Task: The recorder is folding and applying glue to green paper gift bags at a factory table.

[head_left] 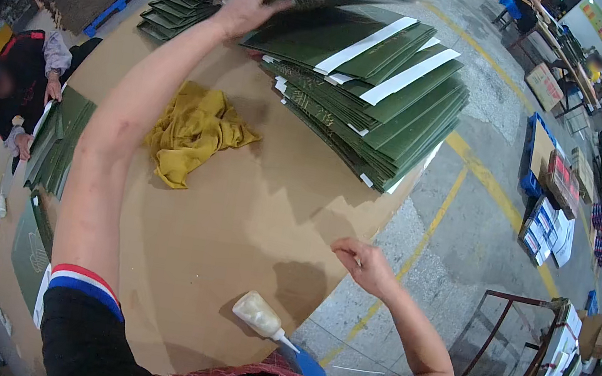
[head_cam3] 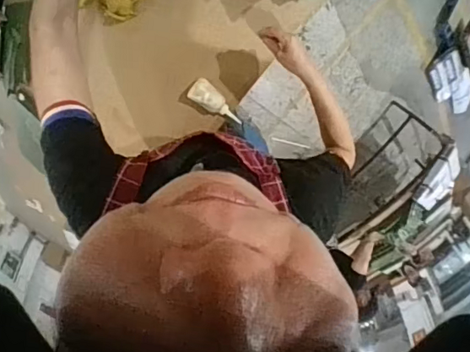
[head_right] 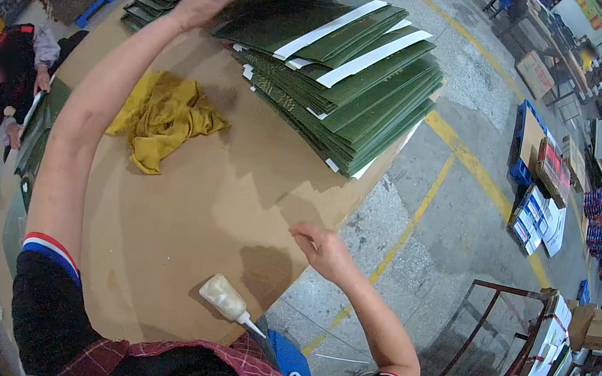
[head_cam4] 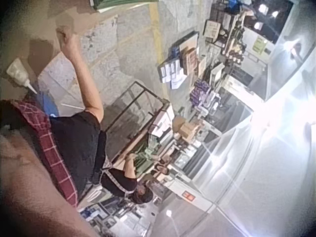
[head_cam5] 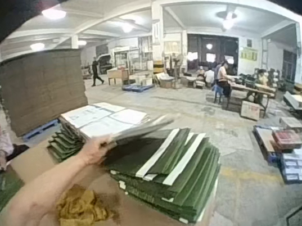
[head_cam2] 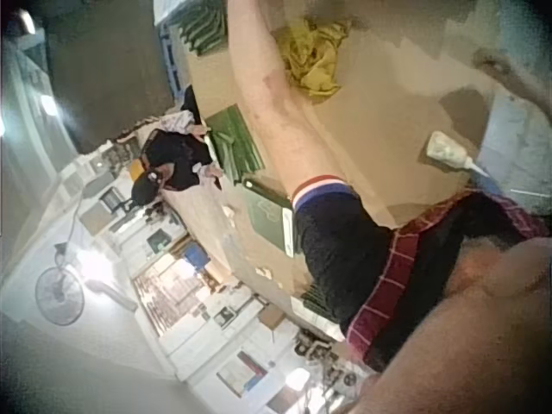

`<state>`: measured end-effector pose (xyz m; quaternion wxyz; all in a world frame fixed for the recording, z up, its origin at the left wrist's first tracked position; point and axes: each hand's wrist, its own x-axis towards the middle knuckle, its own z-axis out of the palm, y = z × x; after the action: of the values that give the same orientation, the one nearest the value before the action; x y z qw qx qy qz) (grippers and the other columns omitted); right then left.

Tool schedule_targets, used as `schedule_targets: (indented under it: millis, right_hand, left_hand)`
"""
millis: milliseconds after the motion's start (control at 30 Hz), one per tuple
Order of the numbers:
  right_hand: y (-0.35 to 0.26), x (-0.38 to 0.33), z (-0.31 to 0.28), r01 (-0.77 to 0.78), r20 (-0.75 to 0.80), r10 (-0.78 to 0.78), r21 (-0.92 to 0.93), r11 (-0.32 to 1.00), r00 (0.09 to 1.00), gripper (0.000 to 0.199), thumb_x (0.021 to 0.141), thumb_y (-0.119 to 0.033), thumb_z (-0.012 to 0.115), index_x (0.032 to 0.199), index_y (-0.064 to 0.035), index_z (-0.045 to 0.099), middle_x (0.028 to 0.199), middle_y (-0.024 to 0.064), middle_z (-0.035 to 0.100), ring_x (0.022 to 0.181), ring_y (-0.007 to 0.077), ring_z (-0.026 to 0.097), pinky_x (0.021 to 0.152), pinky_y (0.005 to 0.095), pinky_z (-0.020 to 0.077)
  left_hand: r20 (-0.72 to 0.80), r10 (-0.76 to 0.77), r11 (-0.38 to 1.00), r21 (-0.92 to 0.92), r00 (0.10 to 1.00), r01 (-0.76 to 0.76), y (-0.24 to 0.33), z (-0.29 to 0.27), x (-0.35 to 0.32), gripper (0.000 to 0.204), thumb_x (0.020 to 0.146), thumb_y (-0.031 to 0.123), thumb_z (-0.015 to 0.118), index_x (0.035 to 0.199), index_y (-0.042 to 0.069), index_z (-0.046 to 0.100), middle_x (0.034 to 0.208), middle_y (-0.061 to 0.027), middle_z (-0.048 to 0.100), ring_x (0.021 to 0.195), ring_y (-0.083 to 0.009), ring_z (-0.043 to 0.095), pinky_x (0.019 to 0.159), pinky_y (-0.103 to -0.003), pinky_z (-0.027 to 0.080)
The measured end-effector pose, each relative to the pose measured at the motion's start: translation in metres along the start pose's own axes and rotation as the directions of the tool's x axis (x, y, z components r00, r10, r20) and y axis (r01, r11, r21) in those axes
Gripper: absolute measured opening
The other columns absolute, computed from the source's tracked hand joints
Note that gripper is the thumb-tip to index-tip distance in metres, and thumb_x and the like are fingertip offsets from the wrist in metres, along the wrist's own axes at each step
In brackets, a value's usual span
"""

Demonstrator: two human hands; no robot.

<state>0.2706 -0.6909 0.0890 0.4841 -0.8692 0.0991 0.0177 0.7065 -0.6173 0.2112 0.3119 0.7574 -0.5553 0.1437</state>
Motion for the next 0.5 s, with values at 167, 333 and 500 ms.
schedule_targets:
  millis: [167, 333, 500]
  right_hand:
    - [-0.024, 0.044, -0.001, -0.241, 0.217, 0.105, 0.863, 0.444, 0.971, 0.045, 0.091, -0.038, 0.042, 0.121, -0.0053, 0.039, 0.102, 0.0105, 0.058, 0.087, 0.0208, 0.057, 0.077, 0.0332, 0.0467]
    - [-0.073, 0.123, 0.011, -0.054, 0.055, 0.073, 0.999, -0.008, 0.996, 0.056, 0.088, -0.048, 0.039, 0.126, -0.0077, 0.032, 0.107, 0.0125, 0.055, 0.088, 0.0217, 0.057, 0.076, 0.0348, 0.0471]
    - [-0.079, 0.177, 0.017, 0.028, -0.125, 0.134, 0.826, 0.562, 0.983, 0.041, 0.089, -0.039, 0.043, 0.114, -0.0070, 0.046, 0.096, 0.0106, 0.059, 0.081, 0.0248, 0.059, 0.072, 0.0358, 0.0476]
  left_hand:
    - [-0.125, -0.109, 0.994, -0.004, 0.986, 0.110, 0.012, -0.069, -0.017, 0.035, 0.084, 0.034, 0.053, 0.109, 0.008, 0.055, 0.090, -0.0198, 0.060, 0.083, -0.0352, 0.056, 0.072, -0.035, 0.044]
    - [-0.130, 0.054, 0.993, 0.112, 0.990, -0.039, 0.057, -0.151, -0.098, 0.030, 0.086, 0.022, 0.053, 0.110, 0.004, 0.053, 0.093, -0.0195, 0.059, 0.078, -0.0283, 0.058, 0.073, -0.030, 0.044]
    - [0.039, -0.162, 0.986, 0.032, 0.986, 0.161, 0.112, -0.265, -0.270, 0.024, 0.083, 0.008, 0.051, 0.104, 0.001, 0.059, 0.101, -0.0124, 0.062, 0.092, -0.0225, 0.061, 0.080, -0.030, 0.046]
